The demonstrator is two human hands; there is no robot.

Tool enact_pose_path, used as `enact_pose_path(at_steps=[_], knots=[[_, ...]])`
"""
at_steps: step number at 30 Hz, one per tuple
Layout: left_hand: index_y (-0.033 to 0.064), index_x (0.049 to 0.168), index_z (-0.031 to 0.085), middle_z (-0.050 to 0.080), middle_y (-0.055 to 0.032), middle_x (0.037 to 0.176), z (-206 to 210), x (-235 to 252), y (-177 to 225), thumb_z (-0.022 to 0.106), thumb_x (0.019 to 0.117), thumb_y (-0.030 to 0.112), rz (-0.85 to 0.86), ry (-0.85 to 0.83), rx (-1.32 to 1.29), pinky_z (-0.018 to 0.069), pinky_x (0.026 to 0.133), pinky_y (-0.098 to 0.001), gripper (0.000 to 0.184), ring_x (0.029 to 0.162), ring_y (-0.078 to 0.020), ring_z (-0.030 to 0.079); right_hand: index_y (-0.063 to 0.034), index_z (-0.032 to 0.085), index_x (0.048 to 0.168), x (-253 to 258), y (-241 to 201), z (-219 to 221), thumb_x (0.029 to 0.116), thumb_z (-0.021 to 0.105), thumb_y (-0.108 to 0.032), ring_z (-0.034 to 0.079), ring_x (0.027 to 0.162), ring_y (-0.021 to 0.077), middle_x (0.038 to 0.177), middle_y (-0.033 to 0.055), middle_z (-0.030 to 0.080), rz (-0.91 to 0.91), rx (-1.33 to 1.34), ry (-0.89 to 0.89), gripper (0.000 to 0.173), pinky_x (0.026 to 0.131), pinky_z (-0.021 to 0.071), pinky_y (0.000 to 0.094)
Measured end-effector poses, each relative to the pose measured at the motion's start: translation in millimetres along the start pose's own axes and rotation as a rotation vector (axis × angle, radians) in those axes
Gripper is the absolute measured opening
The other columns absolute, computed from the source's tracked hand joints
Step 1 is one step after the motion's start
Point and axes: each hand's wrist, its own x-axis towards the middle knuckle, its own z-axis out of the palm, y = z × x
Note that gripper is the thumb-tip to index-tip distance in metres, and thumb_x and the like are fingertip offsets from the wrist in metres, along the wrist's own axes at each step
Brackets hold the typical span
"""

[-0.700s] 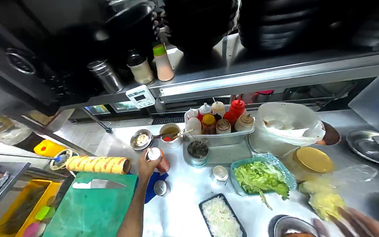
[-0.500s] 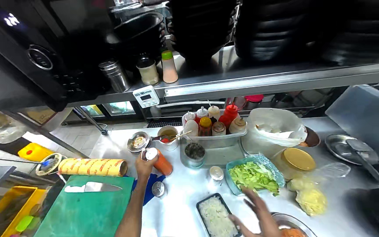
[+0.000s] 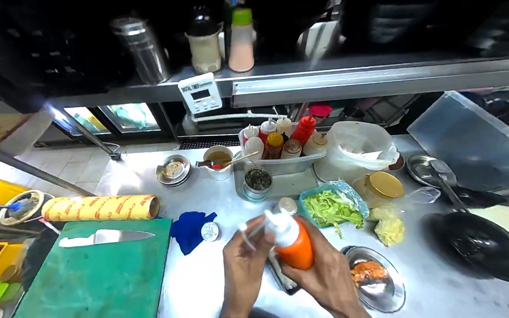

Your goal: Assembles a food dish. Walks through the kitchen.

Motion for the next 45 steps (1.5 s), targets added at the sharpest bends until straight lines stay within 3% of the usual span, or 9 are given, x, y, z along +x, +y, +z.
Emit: enact_pose_path(at_steps=[2,4,8,12,18,24,32,39,45], knots=[[-0.0038,0.109,0.072,0.073,-0.0157,0.115,-8.5,-11.7,-23.7,0.074,0.0931,0.008,-0.027,0.016,0.129,0.0656,0.087,-0.04,0.02,0.101,-0.026,0.074,-0.0185,0.054,0.147,-17.3,20.6,0.6,0.0621,0.085,-0.065,0.073,0.097,0.0181,0.117,0.0025,0.074,0.183,-0.031,-0.191,0.102,0.077,0.0623,0.0511],[0.0021,0.098,0.074,0.073,-0.0092,0.105,-20.7,-21.3,-46.4,0.077,0.0916,0.014,-0.148,-0.028,0.191,0.0648,0.082,-0.0357,0.014,0.093,-0.0198,0.072,-0.023,0.052,0.149,-33.7,38.0,2.8,0.058,0.087,-0.064,0.074,0.095,0.0244,0.113,0.0051,0.075,0.348,-0.071,-0.387,0.106,0.079,0.0597,0.0578],[-0.0004,0.101,0.07,0.072,-0.0087,0.089,-49.6,-37.2,-91.1,0.072,0.0959,0.018,-0.552,-0.149,-0.015,0.0605,0.075,-0.034,0.019,0.08,-0.0179,0.07,-0.0287,0.052,0.148,-53.3,61.9,6.8,0.0566,0.089,-0.06,0.073,0.097,0.0311,0.109,0.0086,0.076,0.58,-0.222,-0.634,0.104,0.082,0.0566,0.0625],[-0.0027,0.108,0.062,0.069,-0.0117,0.095,-64.9,-49.6,-131.1,0.068,0.0966,0.008,-0.792,-0.179,-0.35,0.0586,0.076,-0.035,0.017,0.079,-0.0177,0.067,-0.0304,0.053,0.147,-44.2,61.7,17.1,0.0601,0.086,-0.061,0.072,0.101,0.0357,0.112,0.0118,0.075,0.688,-0.448,-0.805,0.098,0.082,0.0546,0.0634],[-0.0056,0.117,0.063,0.073,-0.0151,0.102,-78.4,-37.1,-162.5,0.064,0.1008,0.014,-0.758,-0.317,-0.134,0.0633,0.086,-0.0423,0.026,0.092,-0.0266,0.074,-0.0263,0.05,0.149,-18.0,50.8,41.3,0.0656,0.083,-0.059,0.069,0.108,0.0396,0.12,0.0152,0.071,0.701,-0.707,-0.972,0.096,0.086,0.0538,0.0629],[-0.0006,0.127,0.064,0.076,-0.0089,0.101,-98.2,-30.8,-167.9,0.059,0.1025,0.01,-0.625,-0.321,0.045,0.0653,0.082,-0.0363,0.027,0.087,-0.0205,0.075,-0.022,0.043,0.153,6.0,23.0,60.8,0.0715,0.081,-0.053,0.068,0.109,0.0412,0.127,0.0186,0.067,0.645,-0.799,-1.083,0.095,0.087,0.0537,0.0607],[0.0026,0.123,0.066,0.075,-0.0059,0.102,-68.5,-23.2,-194.1,0.065,0.1,0.019,-0.586,-0.455,0.078,0.0639,0.083,-0.0351,0.028,0.089,-0.0155,0.074,-0.0196,0.048,0.151,15.1,48.0,49.0,0.0764,0.079,-0.051,0.066,0.111,0.0453,0.125,0.0238,0.067,0.779,-0.957,-0.914,0.086,0.088,0.0528,0.0634],[0.0074,0.119,0.071,0.075,-0.0017,0.096,-100.3,-8.2,-186.1,0.065,0.0999,0.022,-0.552,-0.564,0.159,0.064,0.079,-0.0323,0.024,0.083,-0.0125,0.074,-0.0206,0.043,0.154,4.2,12.7,60.4,0.0756,0.08,-0.048,0.066,0.112,0.0423,0.13,0.0197,0.065,0.704,-0.874,-1.114,0.091,0.09,0.052,0.0623],[0.003,0.121,0.068,0.074,-0.0076,0.106,-76.5,-10.8,-201.9,0.066,0.0987,0.02,-0.597,-0.618,0.17,0.063,0.086,-0.0345,0.028,0.092,-0.0152,0.074,-0.0177,0.047,0.151,7.1,37.8,48.7,0.0797,0.078,-0.047,0.065,0.114,0.0451,0.126,0.0244,0.066,0.802,-0.952,-0.922,0.083,0.092,0.0517,0.0627]])
